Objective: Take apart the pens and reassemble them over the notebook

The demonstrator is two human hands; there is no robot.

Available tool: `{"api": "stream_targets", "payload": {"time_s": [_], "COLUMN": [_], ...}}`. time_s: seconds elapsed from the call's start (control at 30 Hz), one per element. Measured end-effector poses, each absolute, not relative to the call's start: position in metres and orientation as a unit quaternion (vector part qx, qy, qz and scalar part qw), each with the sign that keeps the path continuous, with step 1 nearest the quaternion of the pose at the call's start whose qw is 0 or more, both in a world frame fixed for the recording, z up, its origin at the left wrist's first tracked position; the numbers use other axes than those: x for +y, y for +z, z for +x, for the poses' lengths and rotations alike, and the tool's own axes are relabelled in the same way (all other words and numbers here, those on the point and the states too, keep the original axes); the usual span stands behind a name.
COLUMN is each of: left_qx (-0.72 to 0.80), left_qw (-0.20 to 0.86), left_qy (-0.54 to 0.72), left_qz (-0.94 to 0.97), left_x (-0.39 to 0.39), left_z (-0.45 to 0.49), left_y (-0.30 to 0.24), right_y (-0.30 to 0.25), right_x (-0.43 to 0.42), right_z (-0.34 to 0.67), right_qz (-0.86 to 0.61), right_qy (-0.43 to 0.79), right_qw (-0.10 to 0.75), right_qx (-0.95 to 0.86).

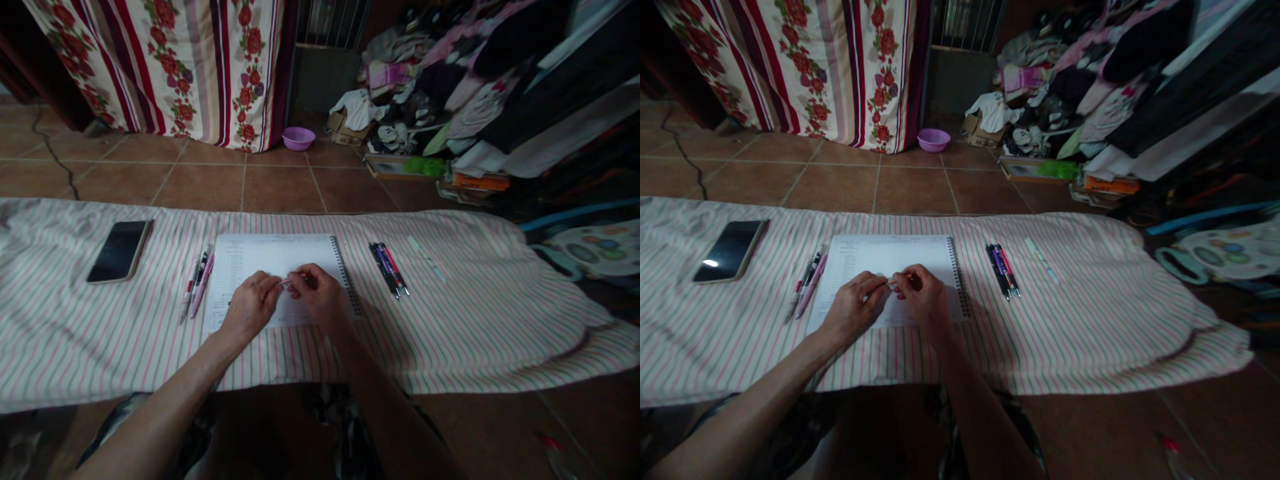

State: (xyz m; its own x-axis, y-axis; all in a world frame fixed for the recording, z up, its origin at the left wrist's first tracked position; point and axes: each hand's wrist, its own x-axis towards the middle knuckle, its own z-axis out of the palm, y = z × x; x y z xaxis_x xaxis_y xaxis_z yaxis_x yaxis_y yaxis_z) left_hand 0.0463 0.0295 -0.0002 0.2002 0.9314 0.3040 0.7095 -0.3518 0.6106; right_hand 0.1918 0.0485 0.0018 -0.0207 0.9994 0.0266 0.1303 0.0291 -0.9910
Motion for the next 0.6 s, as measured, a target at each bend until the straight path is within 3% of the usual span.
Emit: {"api": "stream_targets", "payload": {"time_s": [0.43,0.6], "left_qx": [0.545,0.536], "left_qw": [0.167,0.159], "left_qy": [0.327,0.33], "left_qz": [0.754,0.76], "left_x": [0.03,0.03], "left_z": [0.045,0.044], "left_y": [0.0,0.0], "right_y": [-0.004,-0.002], "right_x": [0.05,0.05], "right_z": [0.199,0.202], "right_qz": [-0.464,-0.458], "right_qy": [0.514,0.476], "right_qw": [0.439,0.418], "right_qx": [-0.573,-0.623]}}
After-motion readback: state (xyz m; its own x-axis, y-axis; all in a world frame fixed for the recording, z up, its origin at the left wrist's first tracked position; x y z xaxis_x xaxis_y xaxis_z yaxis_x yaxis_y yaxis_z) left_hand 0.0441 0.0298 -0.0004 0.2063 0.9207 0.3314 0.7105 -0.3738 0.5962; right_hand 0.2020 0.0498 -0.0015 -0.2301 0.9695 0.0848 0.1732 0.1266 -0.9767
